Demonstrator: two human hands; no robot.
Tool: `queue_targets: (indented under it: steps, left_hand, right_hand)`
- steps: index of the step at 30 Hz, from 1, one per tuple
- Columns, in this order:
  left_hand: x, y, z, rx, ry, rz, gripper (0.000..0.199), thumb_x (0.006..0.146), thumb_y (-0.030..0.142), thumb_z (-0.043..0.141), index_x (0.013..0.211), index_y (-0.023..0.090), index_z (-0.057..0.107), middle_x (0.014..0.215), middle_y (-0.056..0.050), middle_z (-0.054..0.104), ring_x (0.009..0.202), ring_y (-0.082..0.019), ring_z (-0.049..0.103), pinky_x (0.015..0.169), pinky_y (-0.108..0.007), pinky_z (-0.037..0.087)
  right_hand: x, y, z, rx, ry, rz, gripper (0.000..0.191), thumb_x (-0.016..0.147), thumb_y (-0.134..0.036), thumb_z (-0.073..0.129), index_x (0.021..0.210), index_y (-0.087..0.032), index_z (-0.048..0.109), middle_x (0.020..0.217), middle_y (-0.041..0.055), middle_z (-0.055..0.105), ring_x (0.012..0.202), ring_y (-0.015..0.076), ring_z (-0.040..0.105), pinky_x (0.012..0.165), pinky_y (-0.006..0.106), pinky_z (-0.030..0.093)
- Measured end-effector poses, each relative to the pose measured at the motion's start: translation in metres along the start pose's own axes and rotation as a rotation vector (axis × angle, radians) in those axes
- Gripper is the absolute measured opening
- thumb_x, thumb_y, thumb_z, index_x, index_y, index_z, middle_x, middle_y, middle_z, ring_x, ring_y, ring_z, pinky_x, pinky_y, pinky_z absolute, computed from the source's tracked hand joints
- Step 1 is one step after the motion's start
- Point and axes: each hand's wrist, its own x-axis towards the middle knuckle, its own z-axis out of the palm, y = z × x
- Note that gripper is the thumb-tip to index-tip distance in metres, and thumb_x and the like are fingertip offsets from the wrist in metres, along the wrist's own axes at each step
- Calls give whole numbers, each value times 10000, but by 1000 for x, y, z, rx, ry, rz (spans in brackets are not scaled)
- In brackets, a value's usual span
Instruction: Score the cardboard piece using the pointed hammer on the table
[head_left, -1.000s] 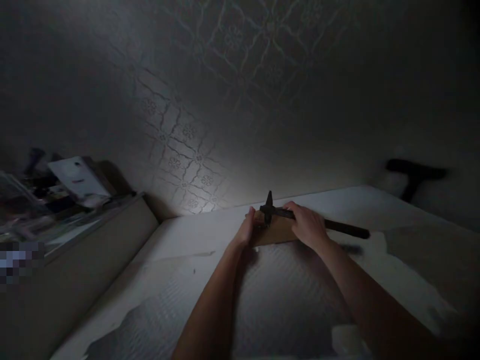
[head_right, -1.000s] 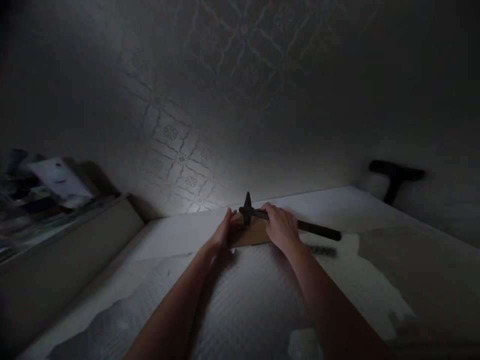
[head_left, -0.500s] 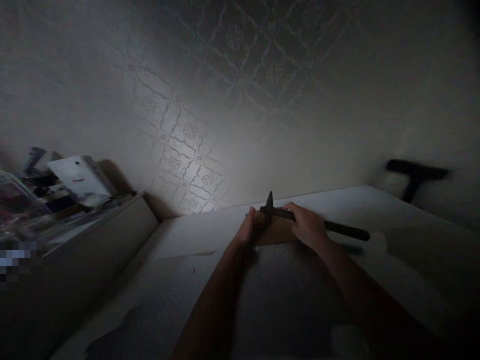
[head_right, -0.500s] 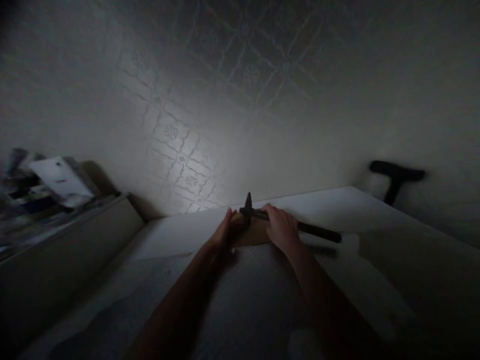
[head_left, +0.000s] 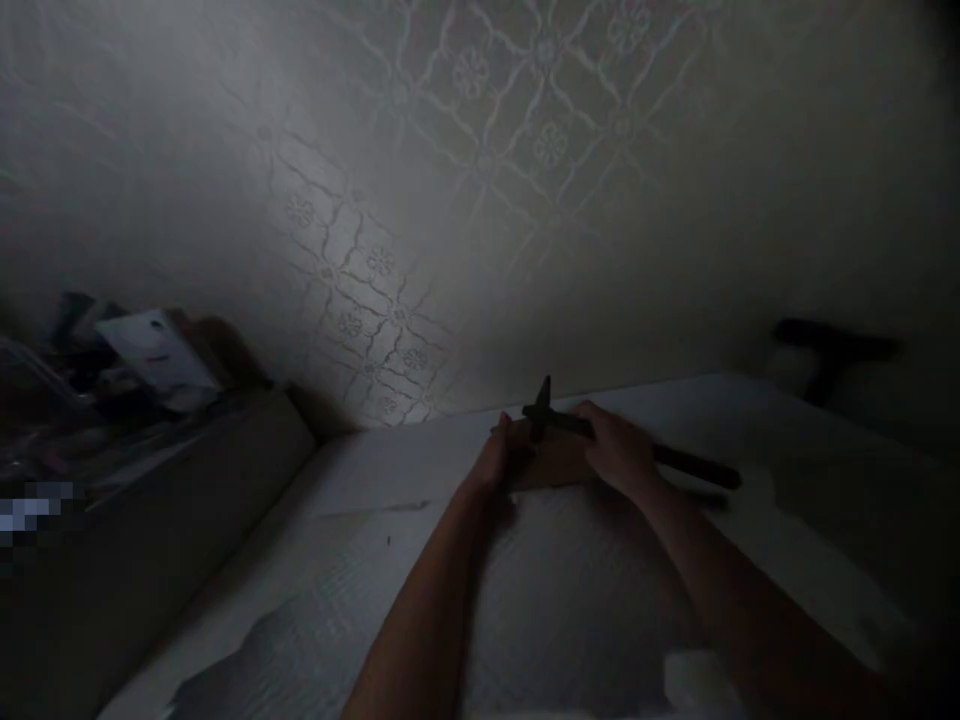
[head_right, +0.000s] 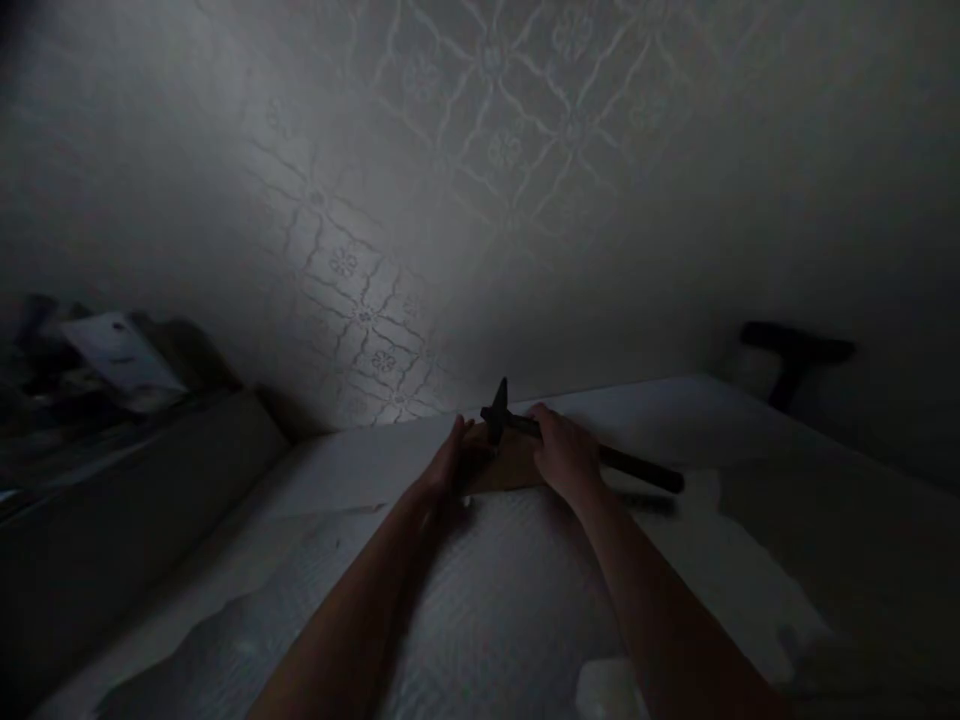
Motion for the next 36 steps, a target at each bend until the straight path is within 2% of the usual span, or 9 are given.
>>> queue_targets:
  steps: [5, 7, 11, 15, 19, 24, 28, 32, 36]
  left_hand:
    - [0, 1, 0, -3, -54, 0, 680, 848, 669, 273, 1093, 139, 621, 955, -96, 684, 1008, -260, 584, 917, -362, 404]
    - [-1, 1, 1, 5, -42, -24, 707, 839, 684, 264, 1080, 128, 627, 954, -106, 683, 1009, -267, 583, 920, -373, 403]
    - [-1, 1, 1, -11, -4, 24, 647, 841, 666, 312, 1111, 161, 613, 1027, -78, 666, 1041, -245, 565, 946, -358, 383]
    - [2, -2, 0, -36, -45, -27, 716, 821, 700, 296, 1108, 125, 612, 961, -118, 673, 936, -260, 602, 900, -391, 410]
    - [4, -4, -2, -29, -13, 32, 664, 826, 680, 324, 1097, 150, 617, 967, -99, 675, 945, -243, 598, 905, -358, 406]
    - [1, -2, -1, 19, -30, 17, 704, 819, 697, 304, 1073, 125, 626, 934, -109, 679, 956, -260, 594, 902, -369, 403]
    - [-2, 1, 1, -19, -59, 46, 664, 824, 683, 324, 1072, 145, 623, 1002, -100, 669, 1001, -253, 579, 910, -358, 401]
    - [-2, 0, 0, 23, -29, 15, 686, 810, 701, 323, 1009, 132, 648, 991, -106, 670, 1018, -265, 568, 913, -358, 400]
    - [2, -3, -3, 35, 3, 60, 688, 791, 712, 356, 1055, 140, 631, 985, -96, 670, 1021, -259, 564, 930, -359, 382]
  right_hand:
    - [0, 0, 0, -9, -14, -3, 312, 787, -137, 489, 1069, -261, 535, 988, 24, 656, 881, 195, 598, 652, 270, 344]
    - [0, 0, 0, -18, -9, 20, 310, 788, -145, 483, 1071, -263, 535, 960, 21, 659, 857, 201, 603, 639, 272, 342]
    - [0, 1, 0, -14, -19, -19, 332, 771, -128, 492, 1070, -264, 540, 997, 19, 655, 884, 193, 597, 649, 263, 347]
    - [0, 0, 0, -19, -3, 17, 304, 793, -155, 491, 1074, -260, 542, 973, 25, 658, 860, 186, 597, 638, 258, 343]
    - [0, 0, -1, -14, -19, -2, 298, 796, -149, 492, 1070, -257, 542, 981, 27, 657, 874, 185, 594, 643, 260, 342]
    - [-1, -1, -1, -10, 2, 14, 286, 803, -159, 482, 1066, -254, 539, 957, 30, 658, 853, 192, 600, 634, 269, 344]
    - [0, 0, 0, -10, -12, -15, 326, 775, -114, 490, 1063, -259, 542, 989, 22, 655, 876, 184, 595, 649, 263, 347]
    - [1, 0, 1, -10, -7, 31, 307, 789, -162, 502, 1074, -269, 537, 956, 19, 660, 866, 194, 601, 638, 265, 340]
    - [0, 0, 0, -6, -13, -7, 323, 777, -135, 494, 1072, -259, 538, 983, 22, 657, 897, 197, 597, 655, 268, 345]
